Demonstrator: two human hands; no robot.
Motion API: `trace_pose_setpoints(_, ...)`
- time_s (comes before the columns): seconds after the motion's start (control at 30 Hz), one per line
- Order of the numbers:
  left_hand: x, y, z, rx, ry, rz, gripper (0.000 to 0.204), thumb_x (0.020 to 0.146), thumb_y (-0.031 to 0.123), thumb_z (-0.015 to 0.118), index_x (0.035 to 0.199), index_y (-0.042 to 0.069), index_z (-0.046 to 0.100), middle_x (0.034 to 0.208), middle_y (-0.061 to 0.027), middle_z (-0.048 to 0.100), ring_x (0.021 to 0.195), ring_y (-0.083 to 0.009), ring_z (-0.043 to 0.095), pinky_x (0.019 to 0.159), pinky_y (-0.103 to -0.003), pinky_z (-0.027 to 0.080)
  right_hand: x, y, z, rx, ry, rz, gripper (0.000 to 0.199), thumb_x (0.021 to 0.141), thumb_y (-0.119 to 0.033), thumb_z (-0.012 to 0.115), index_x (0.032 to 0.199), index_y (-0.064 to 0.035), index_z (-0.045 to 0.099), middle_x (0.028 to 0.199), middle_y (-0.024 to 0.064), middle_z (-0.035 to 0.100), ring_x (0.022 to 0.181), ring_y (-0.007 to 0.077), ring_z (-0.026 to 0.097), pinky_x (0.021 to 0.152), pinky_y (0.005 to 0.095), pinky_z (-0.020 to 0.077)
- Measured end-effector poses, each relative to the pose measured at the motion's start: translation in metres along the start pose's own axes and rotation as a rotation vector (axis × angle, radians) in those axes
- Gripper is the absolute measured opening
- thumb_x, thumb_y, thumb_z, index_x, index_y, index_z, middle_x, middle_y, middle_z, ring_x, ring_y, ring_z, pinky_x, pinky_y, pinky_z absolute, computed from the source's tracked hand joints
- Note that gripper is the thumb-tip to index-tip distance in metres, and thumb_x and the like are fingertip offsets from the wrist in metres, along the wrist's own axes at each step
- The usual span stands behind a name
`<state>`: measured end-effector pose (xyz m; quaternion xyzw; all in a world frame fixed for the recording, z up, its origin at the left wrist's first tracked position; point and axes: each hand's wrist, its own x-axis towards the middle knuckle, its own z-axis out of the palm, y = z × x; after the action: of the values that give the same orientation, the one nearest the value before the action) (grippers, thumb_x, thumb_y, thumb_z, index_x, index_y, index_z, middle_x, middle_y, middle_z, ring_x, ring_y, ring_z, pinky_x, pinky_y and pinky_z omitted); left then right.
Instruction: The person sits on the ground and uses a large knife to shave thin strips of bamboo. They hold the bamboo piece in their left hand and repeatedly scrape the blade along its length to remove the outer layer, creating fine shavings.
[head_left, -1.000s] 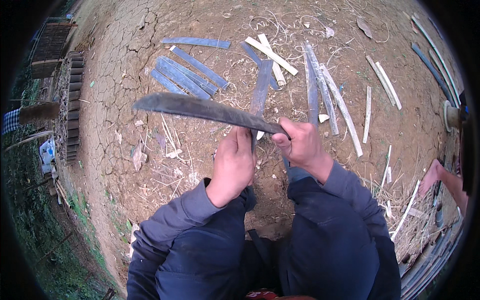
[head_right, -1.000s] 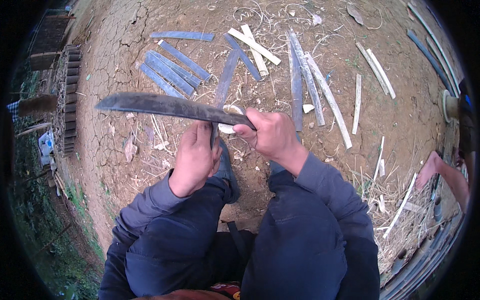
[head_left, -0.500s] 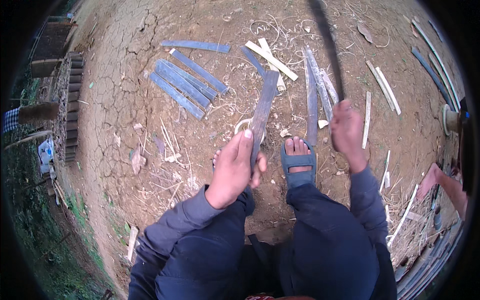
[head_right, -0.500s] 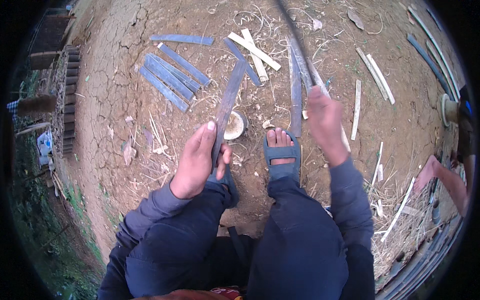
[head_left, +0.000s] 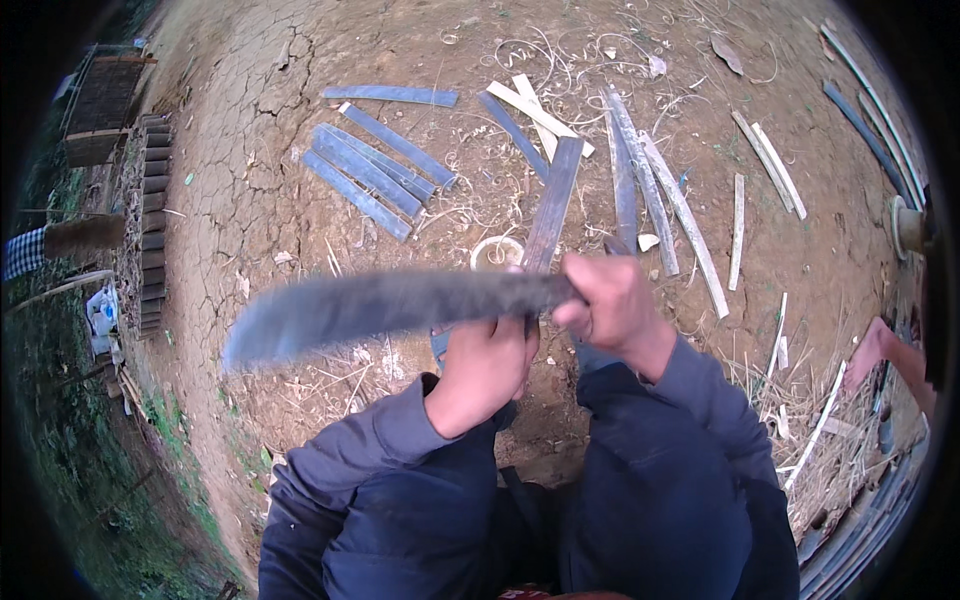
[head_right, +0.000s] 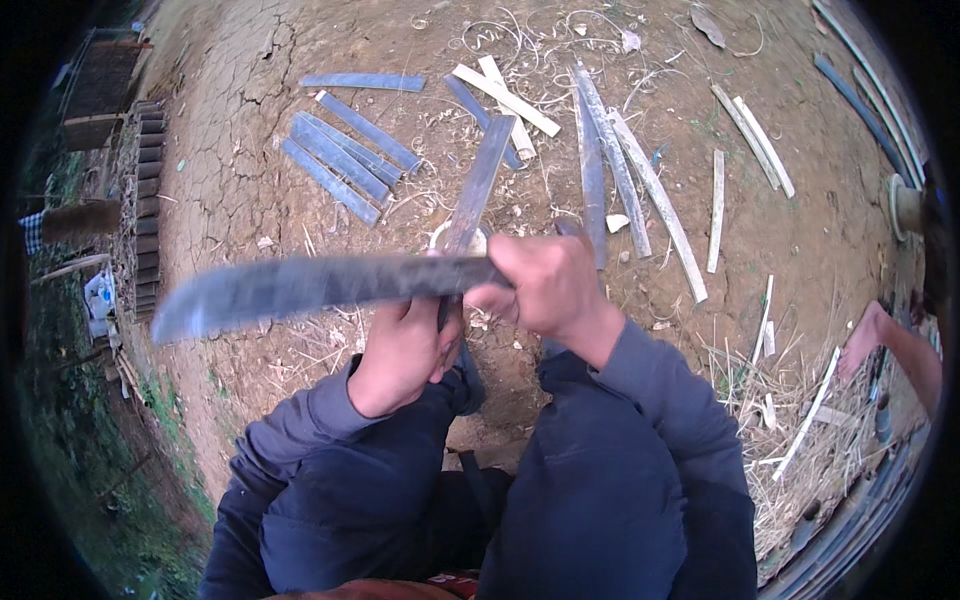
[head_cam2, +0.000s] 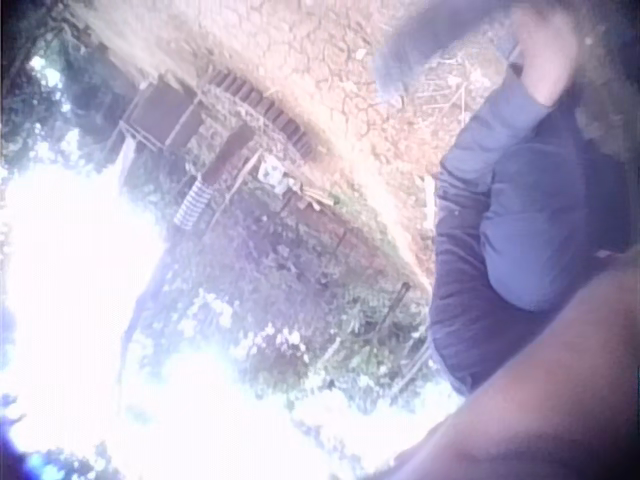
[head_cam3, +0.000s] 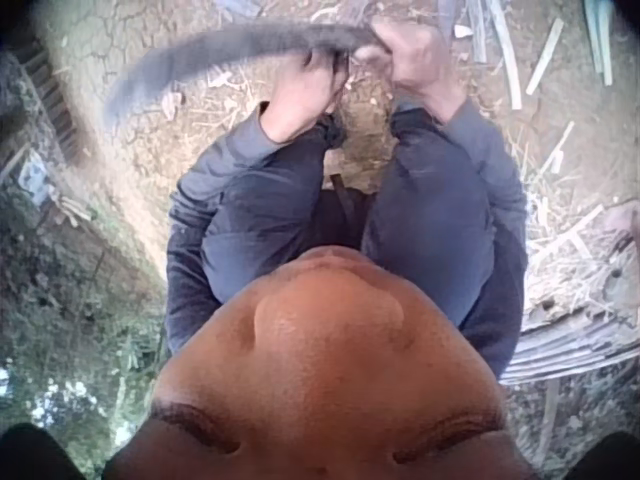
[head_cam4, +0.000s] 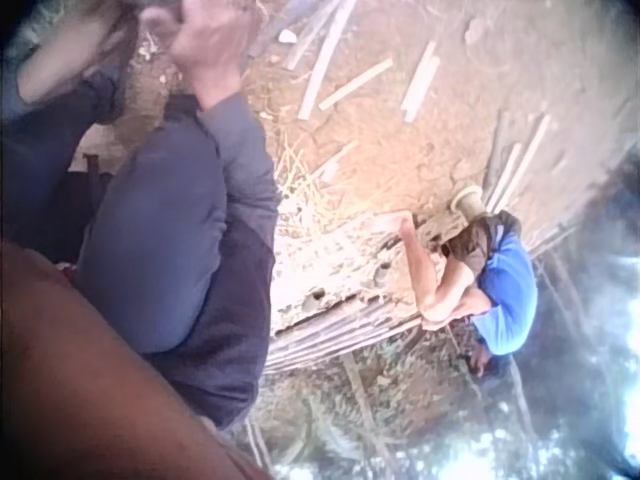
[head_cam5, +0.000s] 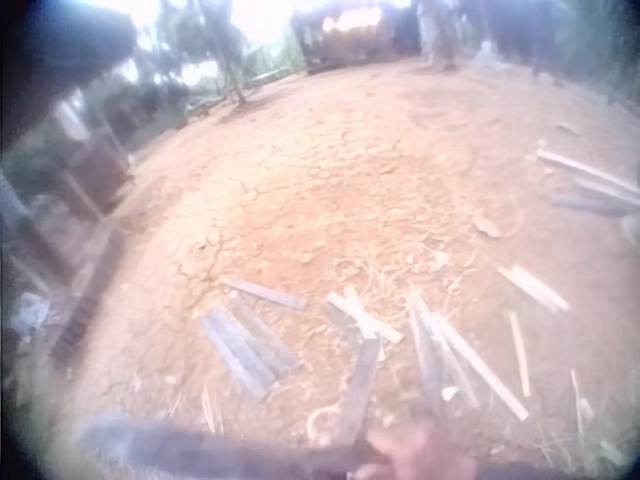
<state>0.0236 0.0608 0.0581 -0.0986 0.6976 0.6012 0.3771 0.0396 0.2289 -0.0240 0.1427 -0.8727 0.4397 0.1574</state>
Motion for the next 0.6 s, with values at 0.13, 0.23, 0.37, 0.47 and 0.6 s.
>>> trace_pose_setpoints(0.13,0.002,-0.004,-0.01,0.163,-0.016,0.108,0.038,0.108,0.034,0.032,0.088,0.006,0.049,0.051,0.0001,0.047,0.037,-0.0095,0.042,0.038,-0.026,0.035,-0.005,0.014,-0.003,0.07,0.036,0.356,0.059,0.097,-0.06,0.045,0.072,-0.0073,0.051,0.052,0.0117,0.051,0.048,0.0322,0.058,0.045,0.0411,0.0433)
trace_pose_setpoints(0.23,-0.002,0.009,-0.009,0.084,-0.012,0.001,0.039,0.108,0.034,0.031,0.087,0.007,0.049,0.051,0.0,0.046,0.039,-0.01,0.042,0.044,-0.025,0.037,-0.012,-0.005,-0.003,-0.014,-0.033,0.002,0.056,0.098,-0.057,0.045,0.073,-0.0076,0.052,0.052,0.0117,0.051,0.047,0.0289,0.059,0.045,0.0392,0.0434)
trace_pose_setpoints(0.37,-0.006,0.0,-0.016,0.204,-0.016,0.036,0.036,0.108,0.031,0.033,0.089,0.006,0.05,0.051,-0.0003,0.044,0.041,-0.0117,0.041,0.054,-0.026,0.041,-0.002,0.023,-0.007,0.003,0.062,0.253,0.044,0.099,-0.045,0.052,0.074,-0.0082,0.053,0.052,0.0109,0.051,0.046,0.0293,0.058,0.046,0.0385,0.0445)
trace_pose_setpoints(0.47,-0.001,0.003,-0.012,0.17,-0.029,0.011,0.035,0.108,0.03,0.033,0.091,0.006,0.053,0.051,-0.0012,0.044,0.043,-0.0117,0.043,0.059,-0.024,0.041,-0.006,0.025,-0.002,0.018,0.117,0.202,0.04,0.1,-0.039,0.053,0.074,-0.0083,0.053,0.05,0.0121,0.049,0.045,0.0313,0.056,0.044,0.0387,0.0422)
trace_pose_setpoints(0.6,-0.005,0.0,-0.027,-0.016,-0.11,-0.098,0.034,0.107,0.029,0.035,0.093,0.006,0.055,0.054,-0.0036,0.045,0.045,-0.0129,0.044,0.063,-0.024,0.043,-0.005,0.017,0.0,-0.08,0.001,0.078,0.047,0.1,-0.044,0.051,0.071,-0.0064,0.052,0.051,0.0133,0.051,0.045,0.0316,0.055,0.044,0.0404,0.0407)
